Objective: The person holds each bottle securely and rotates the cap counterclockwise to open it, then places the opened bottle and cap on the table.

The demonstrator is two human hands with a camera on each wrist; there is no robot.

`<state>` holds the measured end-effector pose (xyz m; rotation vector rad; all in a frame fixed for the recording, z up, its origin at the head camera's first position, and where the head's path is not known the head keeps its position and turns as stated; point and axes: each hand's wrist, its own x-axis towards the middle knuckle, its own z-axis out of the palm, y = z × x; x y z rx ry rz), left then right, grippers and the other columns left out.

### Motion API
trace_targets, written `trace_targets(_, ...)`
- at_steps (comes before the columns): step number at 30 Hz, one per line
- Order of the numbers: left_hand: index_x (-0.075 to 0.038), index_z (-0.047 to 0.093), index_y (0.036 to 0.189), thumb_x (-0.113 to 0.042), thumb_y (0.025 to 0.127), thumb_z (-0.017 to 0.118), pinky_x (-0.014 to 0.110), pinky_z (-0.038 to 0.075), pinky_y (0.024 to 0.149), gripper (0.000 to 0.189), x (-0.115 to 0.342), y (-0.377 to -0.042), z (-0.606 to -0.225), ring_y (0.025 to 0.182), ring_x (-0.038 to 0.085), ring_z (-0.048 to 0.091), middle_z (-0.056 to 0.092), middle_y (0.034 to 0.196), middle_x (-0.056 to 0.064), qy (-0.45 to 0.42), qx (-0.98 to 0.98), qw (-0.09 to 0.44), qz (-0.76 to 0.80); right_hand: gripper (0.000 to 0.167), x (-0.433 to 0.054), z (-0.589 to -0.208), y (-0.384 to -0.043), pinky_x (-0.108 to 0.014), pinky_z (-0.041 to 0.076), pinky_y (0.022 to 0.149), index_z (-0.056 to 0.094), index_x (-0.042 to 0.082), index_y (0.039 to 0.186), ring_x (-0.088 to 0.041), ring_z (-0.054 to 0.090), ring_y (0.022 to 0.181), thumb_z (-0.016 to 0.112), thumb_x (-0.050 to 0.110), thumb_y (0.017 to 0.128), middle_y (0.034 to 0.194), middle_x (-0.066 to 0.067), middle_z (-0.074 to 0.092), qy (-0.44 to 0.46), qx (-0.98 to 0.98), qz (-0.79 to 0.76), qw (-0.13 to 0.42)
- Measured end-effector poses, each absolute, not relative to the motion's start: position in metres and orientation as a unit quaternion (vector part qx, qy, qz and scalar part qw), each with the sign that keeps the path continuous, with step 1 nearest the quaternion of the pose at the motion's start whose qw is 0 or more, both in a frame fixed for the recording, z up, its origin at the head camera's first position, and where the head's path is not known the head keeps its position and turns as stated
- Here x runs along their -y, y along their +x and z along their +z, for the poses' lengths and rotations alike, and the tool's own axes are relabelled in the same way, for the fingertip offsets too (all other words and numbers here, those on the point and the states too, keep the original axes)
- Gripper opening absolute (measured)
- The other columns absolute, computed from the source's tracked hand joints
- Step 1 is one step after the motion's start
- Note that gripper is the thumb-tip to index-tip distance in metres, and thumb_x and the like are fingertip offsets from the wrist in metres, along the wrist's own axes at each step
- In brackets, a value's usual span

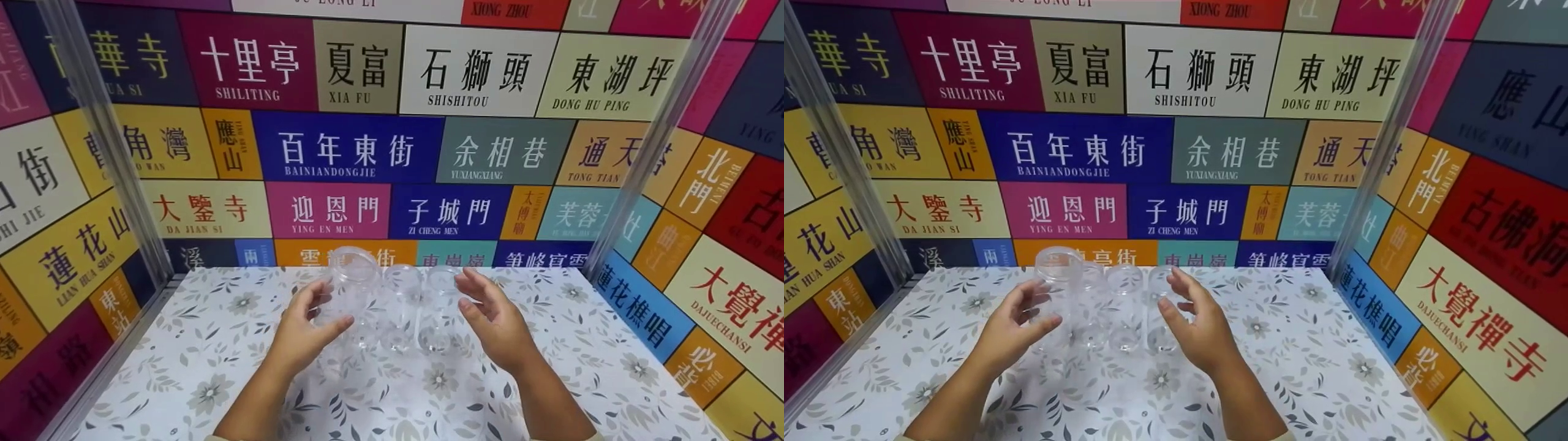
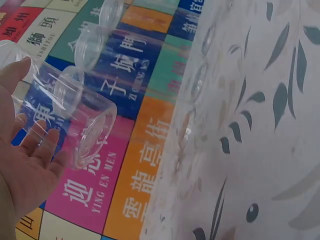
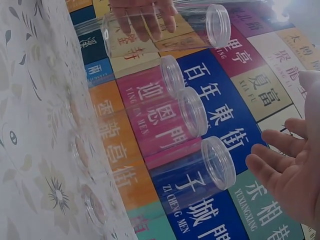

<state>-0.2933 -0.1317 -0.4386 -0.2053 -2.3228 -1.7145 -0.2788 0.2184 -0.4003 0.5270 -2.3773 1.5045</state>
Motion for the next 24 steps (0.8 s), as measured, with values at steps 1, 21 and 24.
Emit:
trace_targets(1, -0.016, 0.051, 0.156, -0.031, 0.084, 0.093, 0.052, 0.04, 0.128, 0.085, 0.13, -0.292, -0.437, 0.145, 0.026, 0.055, 0.06, 0.152, 0.005, -0.077, 0.797, 0.124, -0.587, 0.055, -0.218, -0.4, -0.278, -0.02, 0.049, 0.115, 0.045, 0.022, 0.162, -0.021, 0.056, 0.148, 0.061, 0.03, 0.11, 0.157, -0.001, 0.061, 0.183, 0.816, 0.531, 0.132)
trace_targets(21, -0.034, 0.057, 0.152, -0.045, 0.079, 0.095, 0.053, 0.047, 0.122, 0.083, 0.096, -0.263, -0.422, 0.14, 0.019, 0.058, 0.059, 0.151, -0.008, -0.19, 0.856, 0.12, -0.465, 0.066, -0.2, -0.392, -0.261, -0.028, 0.057, 0.106, 0.048, 0.011, 0.16, -0.02, 0.062, 0.138, 0.072, 0.007, 0.098, 0.152, -0.008, 0.064, 0.255, 0.775, 0.569, 0.105)
trace_targets(24, -0.032, 0.056, 0.153, -0.046, 0.08, 0.094, 0.053, 0.048, 0.121, 0.083, 0.093, -0.262, -0.423, 0.141, 0.02, 0.058, 0.058, 0.153, -0.007, -0.198, 0.861, 0.115, -0.454, 0.068, -0.197, -0.392, -0.259, -0.031, 0.059, 0.104, 0.048, 0.013, 0.16, -0.021, 0.063, 0.136, 0.074, 0.008, 0.097, 0.151, -0.007, 0.064, 0.266, 0.777, 0.562, 0.1)
